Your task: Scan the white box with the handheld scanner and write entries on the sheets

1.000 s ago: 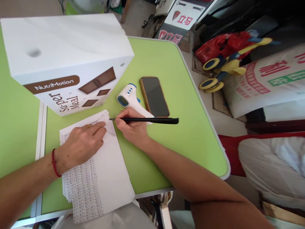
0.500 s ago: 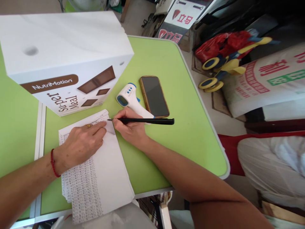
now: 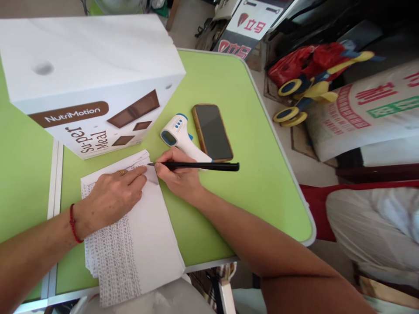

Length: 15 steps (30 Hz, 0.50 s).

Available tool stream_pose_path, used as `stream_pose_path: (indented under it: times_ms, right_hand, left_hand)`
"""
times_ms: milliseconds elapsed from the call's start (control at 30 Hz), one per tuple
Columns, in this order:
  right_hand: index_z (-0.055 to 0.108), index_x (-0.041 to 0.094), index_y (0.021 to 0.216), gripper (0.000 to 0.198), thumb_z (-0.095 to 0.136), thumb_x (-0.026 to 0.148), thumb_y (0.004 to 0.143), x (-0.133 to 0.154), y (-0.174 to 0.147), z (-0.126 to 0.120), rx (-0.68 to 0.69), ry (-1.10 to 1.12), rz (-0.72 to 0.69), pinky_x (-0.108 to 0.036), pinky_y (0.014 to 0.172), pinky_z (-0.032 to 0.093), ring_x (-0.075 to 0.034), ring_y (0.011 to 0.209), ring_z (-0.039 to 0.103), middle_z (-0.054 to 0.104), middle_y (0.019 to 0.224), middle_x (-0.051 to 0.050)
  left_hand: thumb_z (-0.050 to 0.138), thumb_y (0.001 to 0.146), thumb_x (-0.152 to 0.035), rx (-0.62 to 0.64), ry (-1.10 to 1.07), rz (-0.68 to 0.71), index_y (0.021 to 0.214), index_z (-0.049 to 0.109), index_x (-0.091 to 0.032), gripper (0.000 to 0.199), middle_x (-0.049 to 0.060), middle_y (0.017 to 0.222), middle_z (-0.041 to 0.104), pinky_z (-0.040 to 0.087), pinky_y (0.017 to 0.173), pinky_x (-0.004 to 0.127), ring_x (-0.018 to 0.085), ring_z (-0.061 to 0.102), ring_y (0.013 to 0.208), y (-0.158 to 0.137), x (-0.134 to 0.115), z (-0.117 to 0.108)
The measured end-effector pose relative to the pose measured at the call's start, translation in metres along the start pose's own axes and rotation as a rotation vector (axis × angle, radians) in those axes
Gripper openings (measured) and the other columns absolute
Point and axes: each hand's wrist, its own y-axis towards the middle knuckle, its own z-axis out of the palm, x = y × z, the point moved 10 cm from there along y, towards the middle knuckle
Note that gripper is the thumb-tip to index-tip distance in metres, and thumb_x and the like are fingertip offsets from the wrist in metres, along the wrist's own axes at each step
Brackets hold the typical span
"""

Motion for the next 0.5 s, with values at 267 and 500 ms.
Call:
stream_pose_path:
  times_ms: [267,500]
  right_hand:
    - [0.049,0.023,0.061,0.016,0.055,0.013,0.071,0.0043,0.0003,0.0006,0.008,0.023,-0.044,-0.026,0.048,0.038,-0.01,0.052,0.044,0.048,0.057,0.004]
    - [0.049,0.022,0.06,0.016,0.055,0.013,0.072,0.0044,-0.0001,0.0002,0.004,0.019,-0.044,-0.025,0.047,0.037,-0.009,0.052,0.043,0.048,0.056,0.004]
  left_hand:
    - [0.045,0.084,-0.007,-0.006,0.002,-0.001,0.078,0.06,-0.015,0.017,0.004,0.114,0.067,0.053,0.049,0.03,0.018,0.068,0.069,0.0003,0.0004,-0.0011]
    - [0.046,0.083,-0.007,-0.002,0.01,-0.001,0.078,0.059,-0.015,0.016,0.003,0.113,0.067,0.052,0.048,0.029,0.017,0.067,0.068,0.0006,-0.0006,-0.0005]
